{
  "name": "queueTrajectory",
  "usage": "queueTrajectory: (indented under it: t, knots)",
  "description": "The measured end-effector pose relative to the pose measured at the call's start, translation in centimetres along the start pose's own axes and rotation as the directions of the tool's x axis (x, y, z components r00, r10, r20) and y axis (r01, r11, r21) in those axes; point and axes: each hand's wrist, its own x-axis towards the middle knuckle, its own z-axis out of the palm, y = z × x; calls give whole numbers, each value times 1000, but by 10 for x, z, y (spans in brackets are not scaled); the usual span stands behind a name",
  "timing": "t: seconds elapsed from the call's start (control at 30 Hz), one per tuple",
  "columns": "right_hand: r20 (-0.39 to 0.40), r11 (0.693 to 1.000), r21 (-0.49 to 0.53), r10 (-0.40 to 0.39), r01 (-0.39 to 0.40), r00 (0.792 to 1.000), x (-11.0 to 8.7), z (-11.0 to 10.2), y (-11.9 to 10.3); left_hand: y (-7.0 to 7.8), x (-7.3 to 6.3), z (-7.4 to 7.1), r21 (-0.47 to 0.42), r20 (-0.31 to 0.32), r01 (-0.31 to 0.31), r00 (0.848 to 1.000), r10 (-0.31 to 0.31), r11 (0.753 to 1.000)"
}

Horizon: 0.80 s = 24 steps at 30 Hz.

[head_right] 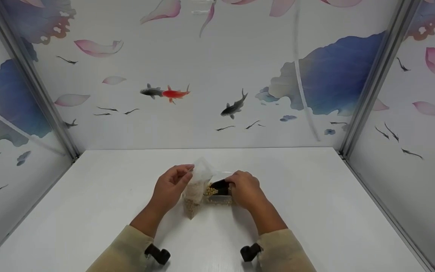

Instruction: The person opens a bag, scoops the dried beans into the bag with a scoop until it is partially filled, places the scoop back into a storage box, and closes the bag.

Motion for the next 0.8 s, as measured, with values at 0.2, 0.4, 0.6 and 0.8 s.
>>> queueTrajectory:
  t: [0.2,0.4,0.6,0.8]
  knots:
    - [-19,995,94,23,-21,1000,0,5,6,-2,0,0,-13,14,3,1000,-3,1000]
    - [-34,978,204,53,-45,998,1,8,12,-2,0,0,-10,6,-1,1000,1,1000]
    - [-36,959,271,98,-84,995,-1,8,15,-2,-1,0,-1,4,-2,1000,2,1000]
    - [-60,957,284,85,-65,995,-1,6,20,-2,1,1,1,-7,-10,1000,10,1000]
